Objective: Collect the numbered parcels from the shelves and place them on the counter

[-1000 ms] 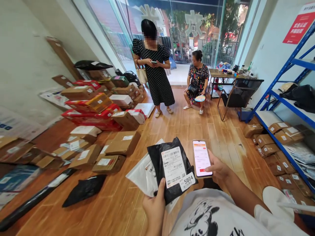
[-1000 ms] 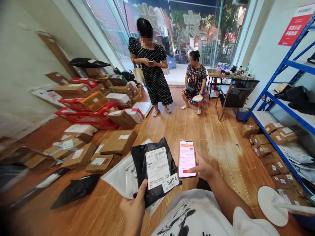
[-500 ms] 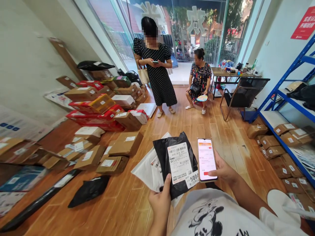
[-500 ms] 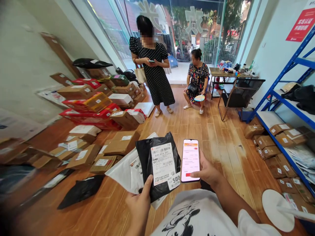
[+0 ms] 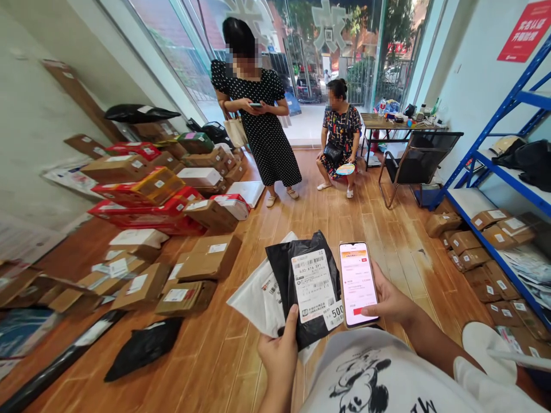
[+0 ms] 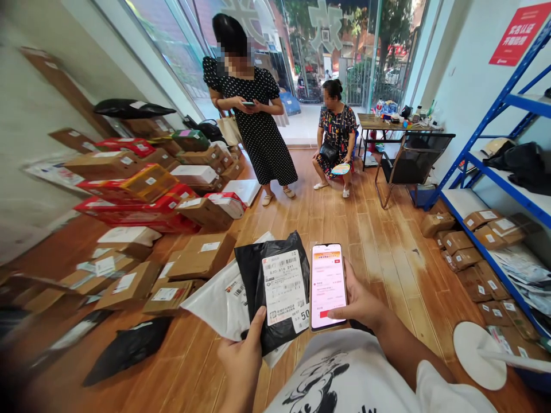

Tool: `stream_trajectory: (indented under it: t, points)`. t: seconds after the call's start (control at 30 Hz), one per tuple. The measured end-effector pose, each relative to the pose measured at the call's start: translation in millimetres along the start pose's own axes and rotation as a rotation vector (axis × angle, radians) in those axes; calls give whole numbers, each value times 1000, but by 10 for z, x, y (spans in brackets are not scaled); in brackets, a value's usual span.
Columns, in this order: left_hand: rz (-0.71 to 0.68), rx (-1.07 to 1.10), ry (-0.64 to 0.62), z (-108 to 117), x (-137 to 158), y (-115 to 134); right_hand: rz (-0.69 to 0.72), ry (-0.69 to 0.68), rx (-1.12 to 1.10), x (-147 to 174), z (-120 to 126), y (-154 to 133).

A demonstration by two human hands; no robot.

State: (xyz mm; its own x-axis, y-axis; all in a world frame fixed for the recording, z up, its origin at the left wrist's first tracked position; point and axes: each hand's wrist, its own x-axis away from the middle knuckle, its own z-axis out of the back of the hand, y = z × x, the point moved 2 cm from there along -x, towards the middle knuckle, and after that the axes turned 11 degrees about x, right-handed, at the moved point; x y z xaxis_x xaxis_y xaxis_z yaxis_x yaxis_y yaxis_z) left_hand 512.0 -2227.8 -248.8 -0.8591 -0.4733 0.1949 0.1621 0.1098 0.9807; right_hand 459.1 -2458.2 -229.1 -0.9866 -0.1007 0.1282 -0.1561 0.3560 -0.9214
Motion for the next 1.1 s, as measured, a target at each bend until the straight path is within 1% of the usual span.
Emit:
stream_trajectory:
  t: [0.1,0.23,0.37,0.47,0.63,0.9,1.1]
  points:
    - [5,-20,-17,-35,-8,19,-20,-24,14,-14,6,-27]
    - [6,-14,5,-76,-23,26,-20,-41,23,-45,26,-43]
    - [42,-46,-8,-70,-74,-26,-19,-71,13,-85,45,-33]
    - [27,-52,-32,-56,-109,-56,-2,-88,7,-115,47,-38]
    - [-5,-44,-38,-86,-110,-30,10,-73,6,-139,45,-56]
    - [46,-56,-10,-146,-106,41,9,-63,-19,-167,35,-46]
    - [82,-23,26,-143,-148,-21,17,-54,-17,-189,64,-20]
